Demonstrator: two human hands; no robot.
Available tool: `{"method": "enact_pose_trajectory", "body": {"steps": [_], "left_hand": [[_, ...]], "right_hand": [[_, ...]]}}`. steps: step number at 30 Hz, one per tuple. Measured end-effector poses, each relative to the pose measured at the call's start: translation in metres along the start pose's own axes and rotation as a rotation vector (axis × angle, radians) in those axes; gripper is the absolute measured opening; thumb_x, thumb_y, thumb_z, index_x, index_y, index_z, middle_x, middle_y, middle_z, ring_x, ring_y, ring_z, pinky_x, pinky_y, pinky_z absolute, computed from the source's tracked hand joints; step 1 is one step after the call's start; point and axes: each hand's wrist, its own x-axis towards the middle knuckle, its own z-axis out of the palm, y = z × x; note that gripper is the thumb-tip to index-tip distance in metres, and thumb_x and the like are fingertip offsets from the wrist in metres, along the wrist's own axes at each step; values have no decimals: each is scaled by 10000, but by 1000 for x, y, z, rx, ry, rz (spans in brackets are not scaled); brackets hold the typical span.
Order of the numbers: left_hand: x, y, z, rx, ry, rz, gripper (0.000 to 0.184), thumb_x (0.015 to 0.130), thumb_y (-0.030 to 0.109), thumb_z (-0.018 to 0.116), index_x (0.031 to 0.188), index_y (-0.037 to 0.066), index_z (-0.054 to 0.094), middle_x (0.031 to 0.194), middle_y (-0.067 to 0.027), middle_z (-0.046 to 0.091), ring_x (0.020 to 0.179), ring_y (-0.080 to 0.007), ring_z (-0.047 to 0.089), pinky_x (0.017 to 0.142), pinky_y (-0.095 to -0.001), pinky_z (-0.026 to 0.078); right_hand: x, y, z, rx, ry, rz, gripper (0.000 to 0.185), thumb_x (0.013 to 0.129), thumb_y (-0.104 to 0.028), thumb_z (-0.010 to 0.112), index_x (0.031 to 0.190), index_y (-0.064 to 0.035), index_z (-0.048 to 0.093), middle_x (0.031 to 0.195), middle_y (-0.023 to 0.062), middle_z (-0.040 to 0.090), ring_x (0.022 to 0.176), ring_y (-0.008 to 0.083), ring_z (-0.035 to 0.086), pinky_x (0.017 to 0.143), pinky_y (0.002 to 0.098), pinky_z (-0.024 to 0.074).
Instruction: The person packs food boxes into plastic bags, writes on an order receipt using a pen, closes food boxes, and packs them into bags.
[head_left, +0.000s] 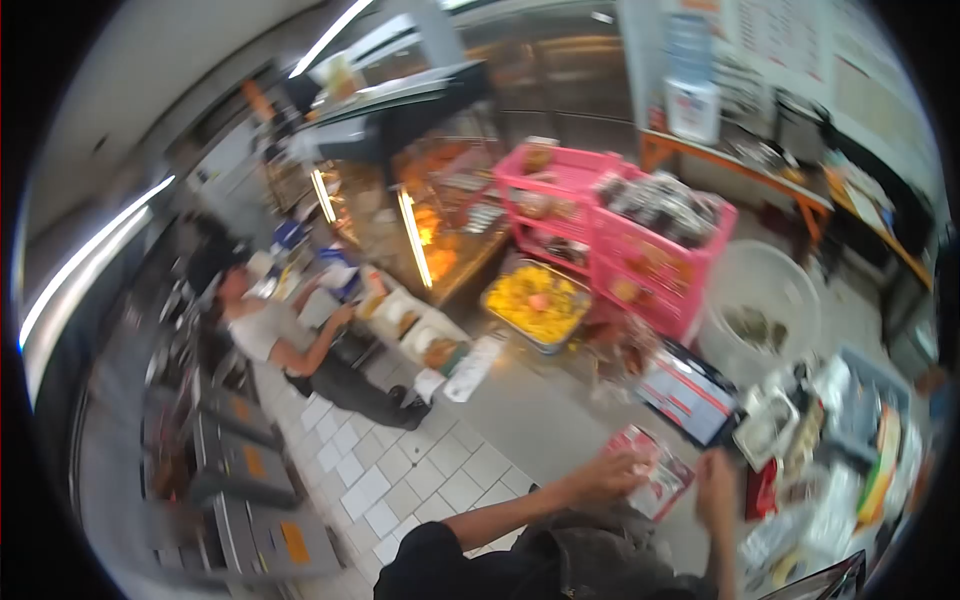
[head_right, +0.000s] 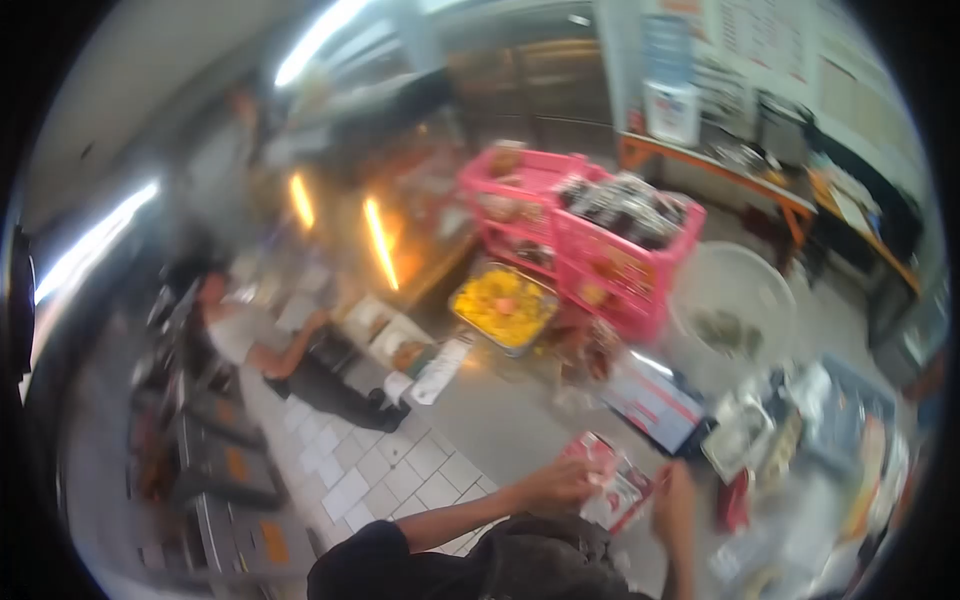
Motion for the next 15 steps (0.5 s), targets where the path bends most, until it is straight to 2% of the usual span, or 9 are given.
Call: {"method": "enact_pose_trajectory", "body": {"steps": [1,2,3,5,6,8,11,12,15], "left_hand": [[6,5,-7,51,45,-19,345,829,118,635,1166,56,595,1168,-141,570,1125,-295,552,954,-403,440],[12,13,-11,89,81,-29,359,810,100,649,1162,53,592,1179,-142,567,1116,-307,555,954,-410,440],[13,16,-10,120,107,-34,376,791,81,663,1158,50,588,1189,-143,564,1107,-319,558,954,-418,441],[5,17,-6,12,-21,-157,378,805,73,647,1174,38,575,1187,-154,563,1120,-320,554,963,-414,437],[3,19,-5,-52,-86,-218,379,812,69,639,1182,32,569,1186,-160,562,1126,-321,552,968,-412,435],[4,24,-3,-45,-21,-321,389,824,66,629,1203,21,554,1190,-164,555,1115,-332,548,946,-406,443],[4,26,10,-105,111,-427,376,839,45,604,1211,17,558,1141,-166,580,1054,-337,571,889,-400,467],[6,27,13,-137,159,-456,368,843,36,594,1209,18,563,1115,-167,595,1025,-336,583,866,-399,477],[18,24,13,-383,-19,-860,254,835,17,582,1087,18,611,960,-167,642,919,-332,616,798,-394,496]], "right_hand": [[-10,-5,24,-2,-38,-121,72,930,-116,556,943,-46,545,746,164,581,729,336,608,656,439,459],[-19,-34,29,77,-167,22,62,909,-114,576,930,-57,563,817,167,609,770,337,626,661,430,472],[-20,-17,41,-270,-51,-327,87,865,-87,607,937,-58,569,955,166,629,846,328,635,667,423,486],[-23,-22,35,-234,-181,-190,157,824,-68,651,961,-46,577,1097,161,613,954,333,629,707,429,503],[-23,-25,38,-240,-123,-222,138,806,-61,649,925,-43,583,1017,152,602,893,340,621,679,433,492],[-29,-29,43,-252,-4,-275,99,770,-47,645,854,-38,593,857,134,578,771,353,606,623,441,470],[-37,-7,60,-350,17,-407,122,736,-54,666,846,-40,616,842,145,566,752,354,599,619,441,473],[-36,-8,57,-388,-32,-487,118,725,-56,675,827,-40,620,904,157,576,791,345,605,654,429,494],[-35,-27,61,-341,45,-734,126,722,-56,685,818,-32,608,1004,161,586,849,341,606,705,411,513]]}}
